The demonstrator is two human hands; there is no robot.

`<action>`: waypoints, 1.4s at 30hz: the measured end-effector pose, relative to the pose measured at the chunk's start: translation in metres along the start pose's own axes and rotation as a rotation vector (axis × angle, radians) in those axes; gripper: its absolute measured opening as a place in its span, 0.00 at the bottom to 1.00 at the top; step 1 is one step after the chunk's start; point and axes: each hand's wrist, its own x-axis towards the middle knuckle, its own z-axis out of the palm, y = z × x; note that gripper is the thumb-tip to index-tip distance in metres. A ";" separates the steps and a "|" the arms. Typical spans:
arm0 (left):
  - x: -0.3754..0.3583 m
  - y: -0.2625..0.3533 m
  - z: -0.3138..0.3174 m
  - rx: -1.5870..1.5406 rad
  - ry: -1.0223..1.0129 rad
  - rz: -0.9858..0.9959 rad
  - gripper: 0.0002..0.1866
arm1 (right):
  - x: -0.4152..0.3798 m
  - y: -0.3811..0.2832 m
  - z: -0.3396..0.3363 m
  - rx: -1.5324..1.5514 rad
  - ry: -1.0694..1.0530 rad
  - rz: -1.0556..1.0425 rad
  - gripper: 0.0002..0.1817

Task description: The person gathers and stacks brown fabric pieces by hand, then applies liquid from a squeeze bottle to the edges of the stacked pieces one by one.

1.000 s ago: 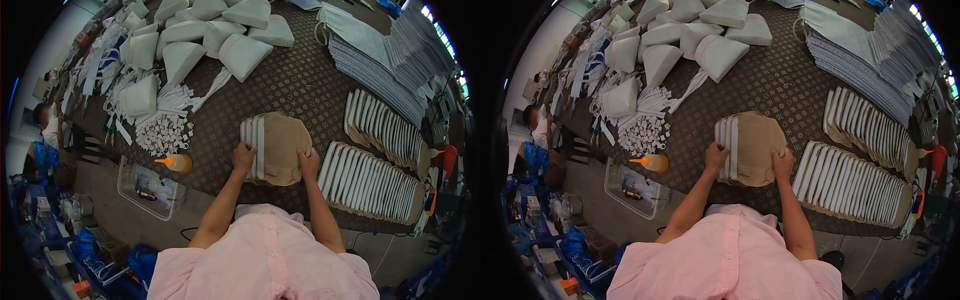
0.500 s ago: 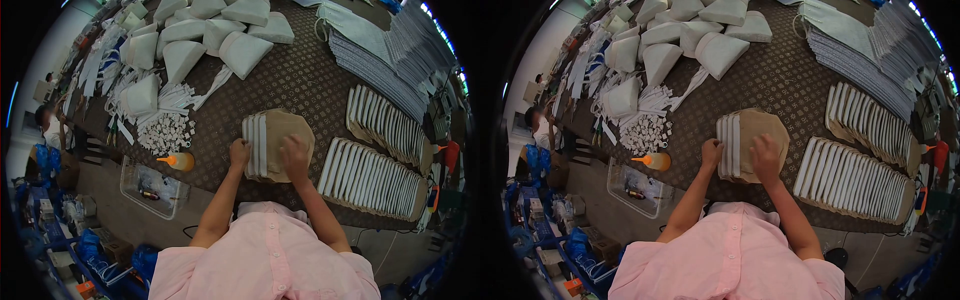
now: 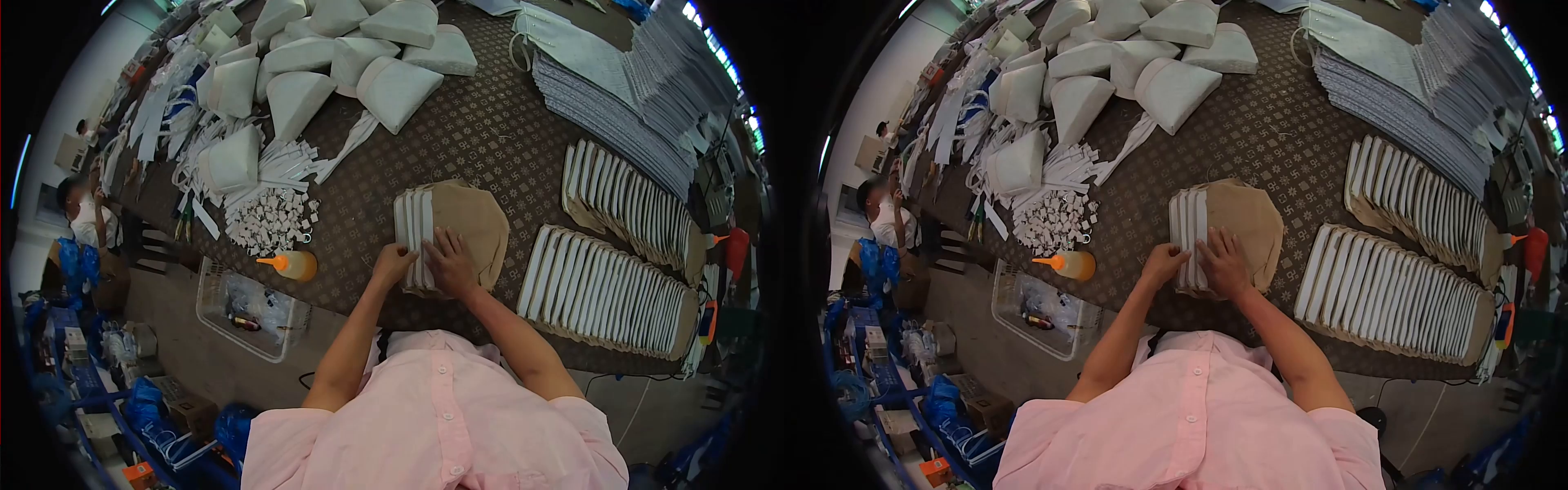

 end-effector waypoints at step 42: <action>-0.039 -0.027 0.048 0.732 0.242 0.474 0.30 | 0.018 0.089 -0.136 0.946 0.263 0.779 0.19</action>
